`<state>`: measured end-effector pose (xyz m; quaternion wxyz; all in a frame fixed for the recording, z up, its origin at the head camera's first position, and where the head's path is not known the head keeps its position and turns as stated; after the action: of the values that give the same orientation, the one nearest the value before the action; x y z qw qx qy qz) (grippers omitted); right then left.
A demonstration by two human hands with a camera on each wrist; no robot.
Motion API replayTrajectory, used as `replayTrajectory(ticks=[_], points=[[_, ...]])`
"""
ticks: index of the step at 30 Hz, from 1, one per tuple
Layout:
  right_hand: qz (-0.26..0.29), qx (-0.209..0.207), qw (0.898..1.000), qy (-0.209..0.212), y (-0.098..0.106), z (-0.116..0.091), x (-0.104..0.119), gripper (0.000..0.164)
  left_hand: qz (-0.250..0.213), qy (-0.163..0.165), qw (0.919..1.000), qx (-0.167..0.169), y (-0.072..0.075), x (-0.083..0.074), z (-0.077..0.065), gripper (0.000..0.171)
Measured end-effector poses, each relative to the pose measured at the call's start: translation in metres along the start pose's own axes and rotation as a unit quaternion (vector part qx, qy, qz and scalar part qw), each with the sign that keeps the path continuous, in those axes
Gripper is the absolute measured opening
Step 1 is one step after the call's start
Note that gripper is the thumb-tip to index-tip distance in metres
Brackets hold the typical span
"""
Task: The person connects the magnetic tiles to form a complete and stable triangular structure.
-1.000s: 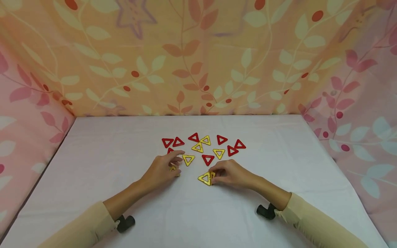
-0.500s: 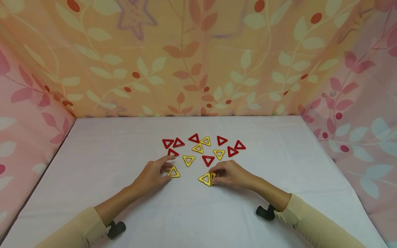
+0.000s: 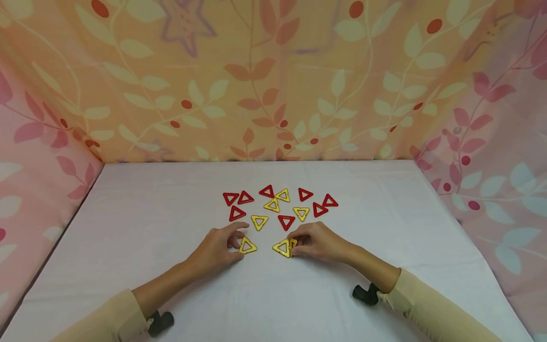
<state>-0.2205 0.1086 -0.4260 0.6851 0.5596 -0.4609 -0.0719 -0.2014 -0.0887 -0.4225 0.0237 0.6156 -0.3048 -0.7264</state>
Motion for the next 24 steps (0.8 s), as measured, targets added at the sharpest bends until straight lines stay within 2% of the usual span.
replayTrajectory(ticks=[3,13,19,24], points=[[0.0,0.0,1.0,-0.002,0.0,0.0,0.0,0.038,-0.002,-0.005,0.9999,0.009,-0.004,-0.002,0.0,0.063],[-0.002,-0.003,1.0,0.0,0.0,0.0,0.0,0.038,-0.014,0.009,0.9996,0.024,-0.016,-0.007,0.0,0.065],[-0.006,-0.004,1.0,0.001,0.0,0.001,0.0,0.038,-0.027,0.004,0.9987,0.043,-0.025,-0.009,0.002,0.063],[-0.008,0.0,1.0,-0.002,0.0,0.001,0.0,0.038,-0.027,-0.002,0.9986,0.046,-0.028,-0.011,0.004,0.061]])
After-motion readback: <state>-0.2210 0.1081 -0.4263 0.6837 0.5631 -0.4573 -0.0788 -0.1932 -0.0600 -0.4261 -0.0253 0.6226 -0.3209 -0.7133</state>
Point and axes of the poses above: each hand's wrist, its own z-axis towards the middle knuckle, its own y-axis out of the back of the hand, x = y × z, the point moved 10 cm from there along z, towards the middle knuckle, and after that the axes turned 14 degrees about -z, right-handed, at the moved point
